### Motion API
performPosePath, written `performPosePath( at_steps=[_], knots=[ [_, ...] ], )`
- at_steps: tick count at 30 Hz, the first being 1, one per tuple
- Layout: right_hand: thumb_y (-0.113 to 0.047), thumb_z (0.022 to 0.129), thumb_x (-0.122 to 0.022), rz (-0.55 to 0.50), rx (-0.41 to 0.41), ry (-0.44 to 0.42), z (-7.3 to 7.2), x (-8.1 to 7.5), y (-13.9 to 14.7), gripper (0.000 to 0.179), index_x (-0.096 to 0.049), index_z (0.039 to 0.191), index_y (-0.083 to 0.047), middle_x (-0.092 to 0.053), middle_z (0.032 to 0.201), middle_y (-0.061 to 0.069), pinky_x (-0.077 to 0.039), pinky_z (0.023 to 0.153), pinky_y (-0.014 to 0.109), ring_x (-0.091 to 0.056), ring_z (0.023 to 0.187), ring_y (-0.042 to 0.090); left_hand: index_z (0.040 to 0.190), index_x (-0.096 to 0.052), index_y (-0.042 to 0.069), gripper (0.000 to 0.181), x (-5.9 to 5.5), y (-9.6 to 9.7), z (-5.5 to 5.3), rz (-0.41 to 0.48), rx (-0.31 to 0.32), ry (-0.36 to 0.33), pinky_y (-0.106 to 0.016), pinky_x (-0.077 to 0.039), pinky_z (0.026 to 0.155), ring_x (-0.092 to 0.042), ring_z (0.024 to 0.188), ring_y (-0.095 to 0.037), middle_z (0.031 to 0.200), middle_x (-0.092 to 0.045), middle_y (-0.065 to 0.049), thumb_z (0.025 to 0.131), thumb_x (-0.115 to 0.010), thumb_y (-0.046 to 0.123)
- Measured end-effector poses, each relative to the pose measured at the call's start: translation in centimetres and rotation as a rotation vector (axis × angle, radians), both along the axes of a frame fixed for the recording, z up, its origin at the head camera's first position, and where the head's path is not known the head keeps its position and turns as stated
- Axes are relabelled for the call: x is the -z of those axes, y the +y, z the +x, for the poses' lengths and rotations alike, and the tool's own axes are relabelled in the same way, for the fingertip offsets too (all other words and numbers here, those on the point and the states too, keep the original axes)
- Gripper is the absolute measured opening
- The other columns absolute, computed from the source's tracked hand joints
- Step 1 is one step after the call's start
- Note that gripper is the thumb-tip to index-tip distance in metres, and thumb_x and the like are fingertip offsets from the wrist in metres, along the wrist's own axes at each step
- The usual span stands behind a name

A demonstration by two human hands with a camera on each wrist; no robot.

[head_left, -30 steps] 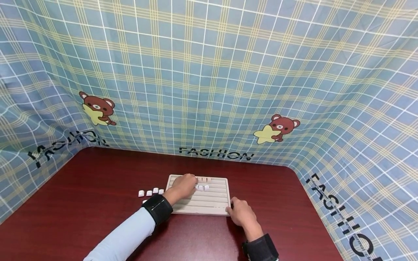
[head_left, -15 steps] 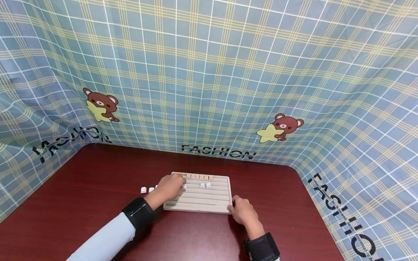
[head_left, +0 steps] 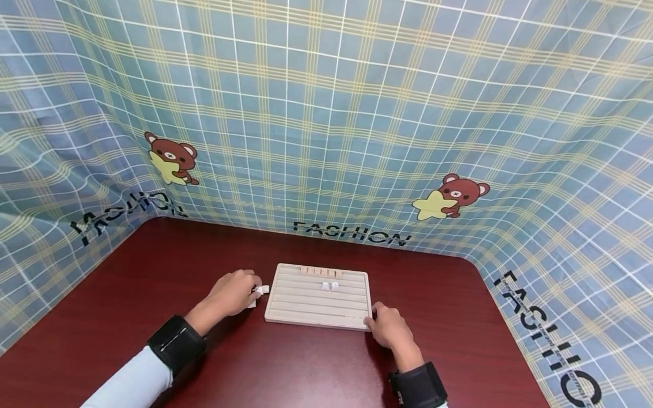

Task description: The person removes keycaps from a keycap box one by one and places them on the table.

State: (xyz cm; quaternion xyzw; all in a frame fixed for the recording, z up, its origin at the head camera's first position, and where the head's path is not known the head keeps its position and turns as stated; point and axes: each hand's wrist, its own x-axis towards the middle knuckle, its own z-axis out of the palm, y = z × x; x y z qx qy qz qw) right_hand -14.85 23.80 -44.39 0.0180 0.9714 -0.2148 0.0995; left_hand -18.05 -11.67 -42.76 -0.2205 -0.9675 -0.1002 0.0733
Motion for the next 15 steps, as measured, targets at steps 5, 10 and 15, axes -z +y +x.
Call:
performPosePath(
  at_steps=[5, 10, 15],
  knots=[
    [-0.022, 0.095, -0.063, -0.006, 0.002, 0.0, 0.0, 0.1, 0.2, 0.035, -0.058, 0.122, -0.001, -0.064, 0.095, 0.013, -0.045, 0.062, 0.037, -0.057, 0.072, 0.02, 0.093, -0.073, 0.009, 0.01, 0.6, 0.3, 0.1, -0.016, 0.014, -0.051, -0.036, -0.052, 0.067, -0.065, 0.08, -0.023, 0.088, -0.066, -0.004, 0.085, -0.074, 0.016],
    [-0.022, 0.095, -0.063, -0.014, 0.002, 0.008, -0.1, 0.4, 0.2, 0.033, -0.058, 0.121, -0.001, -0.062, 0.088, 0.01, -0.043, 0.061, 0.036, -0.055, 0.069, 0.019, 0.093, -0.074, 0.009, 0.01, 0.9, 0.8, 0.3, -0.027, 0.024, -0.085, -0.038, -0.052, 0.067, -0.067, 0.082, -0.025, 0.09, -0.067, -0.005, 0.084, -0.075, 0.013],
    [-0.022, 0.095, -0.063, -0.015, 0.005, 0.018, -0.2, 0.4, 0.2, 0.031, -0.059, 0.119, -0.002, -0.06, 0.083, 0.008, -0.042, 0.059, 0.035, -0.054, 0.066, 0.018, 0.085, -0.073, 0.011, 0.005, 1.0, 1.1, 0.2, -0.037, 0.028, -0.105, -0.038, -0.051, 0.064, -0.066, 0.079, -0.022, 0.089, -0.068, -0.004, 0.081, -0.076, 0.012]
  ],
)
